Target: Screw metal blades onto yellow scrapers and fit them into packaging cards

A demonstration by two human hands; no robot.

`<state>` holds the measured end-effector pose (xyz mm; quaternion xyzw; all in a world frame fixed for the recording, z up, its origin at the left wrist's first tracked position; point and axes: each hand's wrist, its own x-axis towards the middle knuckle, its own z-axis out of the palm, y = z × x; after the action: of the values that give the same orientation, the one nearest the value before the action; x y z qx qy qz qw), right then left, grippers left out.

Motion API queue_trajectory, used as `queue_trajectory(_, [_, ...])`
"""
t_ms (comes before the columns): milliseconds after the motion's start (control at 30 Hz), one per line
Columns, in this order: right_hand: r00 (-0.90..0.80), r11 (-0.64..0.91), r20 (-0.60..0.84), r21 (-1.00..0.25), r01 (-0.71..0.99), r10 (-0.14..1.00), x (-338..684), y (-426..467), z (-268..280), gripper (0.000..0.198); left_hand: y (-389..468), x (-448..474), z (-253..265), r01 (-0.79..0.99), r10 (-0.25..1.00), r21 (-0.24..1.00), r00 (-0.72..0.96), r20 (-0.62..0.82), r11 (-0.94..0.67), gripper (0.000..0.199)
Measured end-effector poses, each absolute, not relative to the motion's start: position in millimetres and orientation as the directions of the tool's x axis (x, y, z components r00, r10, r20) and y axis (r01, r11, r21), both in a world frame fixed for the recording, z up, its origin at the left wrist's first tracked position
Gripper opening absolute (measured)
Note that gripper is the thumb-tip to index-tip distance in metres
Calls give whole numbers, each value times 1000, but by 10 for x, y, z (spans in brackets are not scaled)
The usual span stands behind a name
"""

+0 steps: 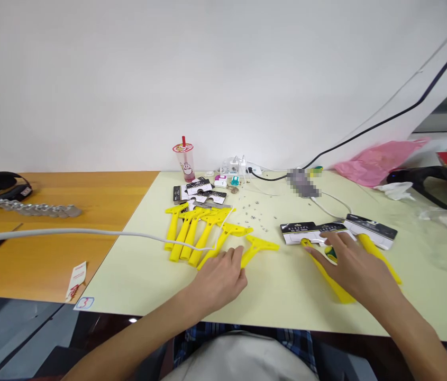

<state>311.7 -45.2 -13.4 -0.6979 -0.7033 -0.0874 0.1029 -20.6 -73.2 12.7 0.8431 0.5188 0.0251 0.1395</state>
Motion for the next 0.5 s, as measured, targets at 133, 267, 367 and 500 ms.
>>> queue_trajectory(133, [-12, 155, 373, -355, 922, 928, 2921, -272, 209, 53, -549, -247, 159, 654, 930, 685, 353, 99, -321, 48])
queue_trajectory(267, [-18, 234, 351, -584, 777, 936, 2667, 6, 480, 42, -317, -183, 137, -11, 951, 998, 303, 58, -57, 47])
queue_trajectory(367, [-121, 287, 303, -598, 749, 945, 2492, 209, 598, 38, -189, -131, 92, -293, 935, 954, 353, 47, 63, 51])
queue_trajectory(500, [-289, 402, 285, -546, 735, 914, 2319, 472, 748, 30, -94, -137, 8, -364, 911, 922, 411, 30, 134, 69])
